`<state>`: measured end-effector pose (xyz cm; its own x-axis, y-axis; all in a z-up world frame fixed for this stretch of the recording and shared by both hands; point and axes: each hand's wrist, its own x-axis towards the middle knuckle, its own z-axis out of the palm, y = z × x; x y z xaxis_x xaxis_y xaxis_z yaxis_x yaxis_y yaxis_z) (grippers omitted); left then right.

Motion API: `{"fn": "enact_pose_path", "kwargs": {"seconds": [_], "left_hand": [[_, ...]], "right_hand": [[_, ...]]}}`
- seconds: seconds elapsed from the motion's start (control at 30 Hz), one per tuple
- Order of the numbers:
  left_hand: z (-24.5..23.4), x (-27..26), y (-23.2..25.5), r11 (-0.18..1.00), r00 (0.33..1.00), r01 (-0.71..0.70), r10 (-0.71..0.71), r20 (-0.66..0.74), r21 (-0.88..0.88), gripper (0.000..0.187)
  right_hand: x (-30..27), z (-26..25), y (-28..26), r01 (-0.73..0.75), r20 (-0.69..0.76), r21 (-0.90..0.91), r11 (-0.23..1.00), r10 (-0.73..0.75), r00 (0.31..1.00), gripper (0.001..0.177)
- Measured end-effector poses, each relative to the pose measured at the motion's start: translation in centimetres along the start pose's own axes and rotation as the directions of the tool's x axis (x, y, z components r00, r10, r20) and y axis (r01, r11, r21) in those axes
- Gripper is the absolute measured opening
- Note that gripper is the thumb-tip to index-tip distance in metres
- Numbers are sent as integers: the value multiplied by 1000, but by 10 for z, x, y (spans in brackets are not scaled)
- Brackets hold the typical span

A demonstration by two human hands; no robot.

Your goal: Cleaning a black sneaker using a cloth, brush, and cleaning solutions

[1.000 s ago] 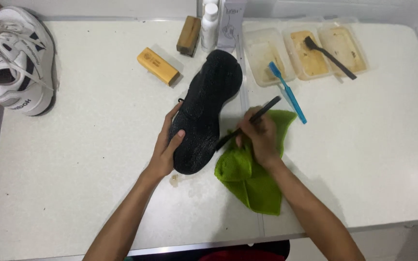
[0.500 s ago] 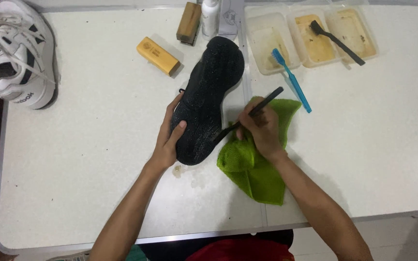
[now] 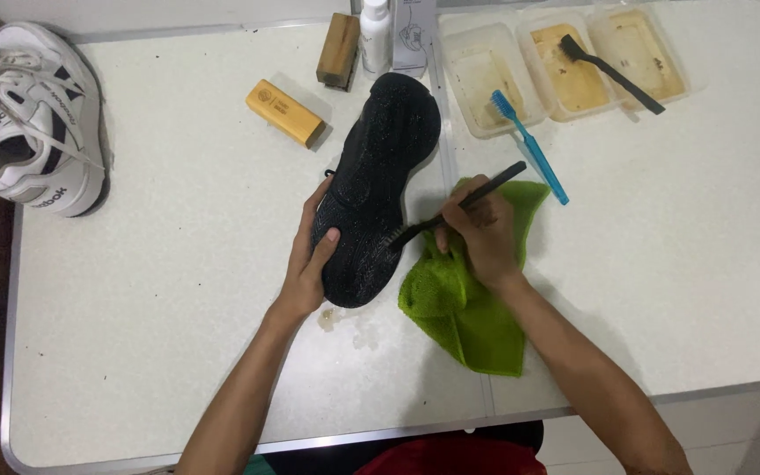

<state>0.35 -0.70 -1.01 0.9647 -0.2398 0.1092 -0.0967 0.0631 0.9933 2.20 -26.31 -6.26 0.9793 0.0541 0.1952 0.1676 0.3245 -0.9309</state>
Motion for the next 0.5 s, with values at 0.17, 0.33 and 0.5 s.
{"fn": "enact_pose_path", "kwargs": {"seconds": [0.17,0.33,0.5], "left_hand": [[-2,0,-7,1000,1000,-4,4,-3,7,68],[-8,1,-17,999,1000,-29,29,2,34,70],[-5,0,-9,999,999,-35,35,2,3,67]], "right_hand": [[-2,-5,9,-19,-35,14,1000,19,999,10],[1,-8,15,0,-83,22,1000,2,997,11],[-1,-5,8,2,-46,-5,1000,-2,999,14]]}}
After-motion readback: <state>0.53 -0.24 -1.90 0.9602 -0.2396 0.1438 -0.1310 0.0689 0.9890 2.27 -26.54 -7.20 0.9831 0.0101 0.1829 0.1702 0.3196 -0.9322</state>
